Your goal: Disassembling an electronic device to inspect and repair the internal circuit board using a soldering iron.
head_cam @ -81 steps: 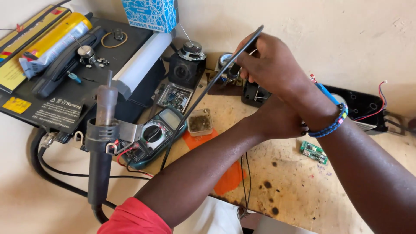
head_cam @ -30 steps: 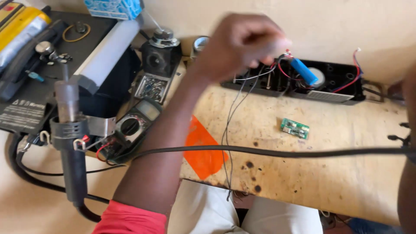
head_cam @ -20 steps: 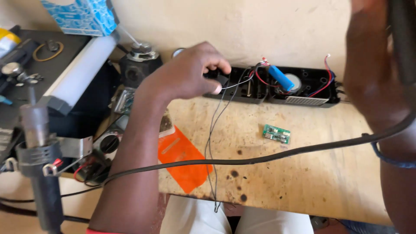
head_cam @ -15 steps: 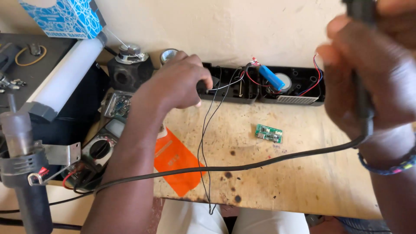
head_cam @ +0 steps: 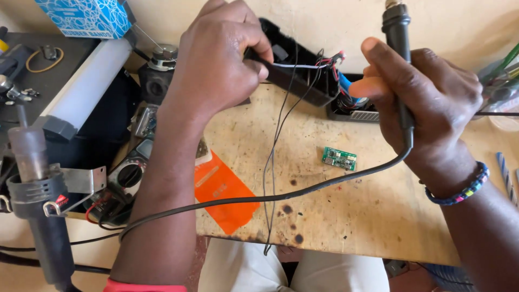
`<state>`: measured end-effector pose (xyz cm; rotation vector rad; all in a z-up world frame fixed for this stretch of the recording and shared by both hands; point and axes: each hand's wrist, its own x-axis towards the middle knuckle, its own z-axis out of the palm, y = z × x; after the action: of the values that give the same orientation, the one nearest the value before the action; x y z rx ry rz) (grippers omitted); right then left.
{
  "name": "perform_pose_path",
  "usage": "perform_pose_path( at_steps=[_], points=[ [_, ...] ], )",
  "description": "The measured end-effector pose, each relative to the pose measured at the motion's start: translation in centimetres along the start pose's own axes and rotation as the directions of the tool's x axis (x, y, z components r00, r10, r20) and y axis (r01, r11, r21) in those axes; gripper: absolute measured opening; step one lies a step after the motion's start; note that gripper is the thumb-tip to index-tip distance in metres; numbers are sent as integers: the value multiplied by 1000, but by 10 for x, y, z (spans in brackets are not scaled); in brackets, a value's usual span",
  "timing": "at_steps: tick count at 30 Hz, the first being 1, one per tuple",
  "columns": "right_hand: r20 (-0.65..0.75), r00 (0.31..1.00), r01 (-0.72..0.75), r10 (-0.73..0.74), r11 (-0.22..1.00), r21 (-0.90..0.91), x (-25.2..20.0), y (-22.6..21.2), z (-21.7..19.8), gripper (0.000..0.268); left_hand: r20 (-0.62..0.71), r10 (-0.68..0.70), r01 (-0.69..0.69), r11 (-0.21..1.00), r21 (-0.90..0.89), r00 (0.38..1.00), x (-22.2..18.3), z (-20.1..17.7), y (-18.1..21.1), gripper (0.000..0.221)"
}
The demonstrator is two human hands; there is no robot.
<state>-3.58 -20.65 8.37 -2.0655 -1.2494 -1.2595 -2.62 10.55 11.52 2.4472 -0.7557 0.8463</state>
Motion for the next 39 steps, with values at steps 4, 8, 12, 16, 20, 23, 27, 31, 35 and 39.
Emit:
perform_pose_path(
  at_steps=[4, 8, 12, 16, 20, 23, 27, 31, 35, 39],
  points=[
    [-91, 995, 25, -35, 993, -113, -7, 4, 5, 29, -125, 66, -75, 995, -66, 990, 3, -3, 12, 16],
    [-111, 993, 29, -33, 999, -45, -5, 7, 2, 27, -115, 55, -65, 994, -90, 992, 1, -2, 9, 15],
    [-91, 993, 63, -71, 995, -83, -8, 16, -6, 29, -155, 23, -37, 995, -87, 988, 0, -3, 5, 13],
    [-54, 993, 104, -109, 991, -82, -10, 20, -12, 32, 15, -91, 92, 991, -95, 996, 1, -17, 11, 15],
    [-15, 997, 81, -82, 996, -26, -11, 16, -15, 27, 227, -203, 214, 976, -26, 952, 5, -27, 18, 21],
    [30, 995, 93, -92, 995, -39, -18, 20, -11, 28, 485, -519, 545, 832, 99, 704, 16, -36, 38, 18],
    [83, 992, 96, -96, 995, 3, -15, 16, -2, 29, 667, -507, 511, 832, 215, 546, 18, -33, 35, 31],
    [116, 991, 59, -60, 998, 12, -11, 9, 3, 31, 318, -210, 244, 967, -68, 924, 25, 50, 4, 21],
    [144, 989, 35, -37, 999, 15, -7, 5, 0, 31, 563, -476, 462, 868, 179, 675, 47, 93, 21, 25],
    [176, 984, -6, 12, 999, -34, -17, 15, 2, 30, 470, -584, 480, 812, 331, 662, 55, 125, 10, 20]
  ],
)
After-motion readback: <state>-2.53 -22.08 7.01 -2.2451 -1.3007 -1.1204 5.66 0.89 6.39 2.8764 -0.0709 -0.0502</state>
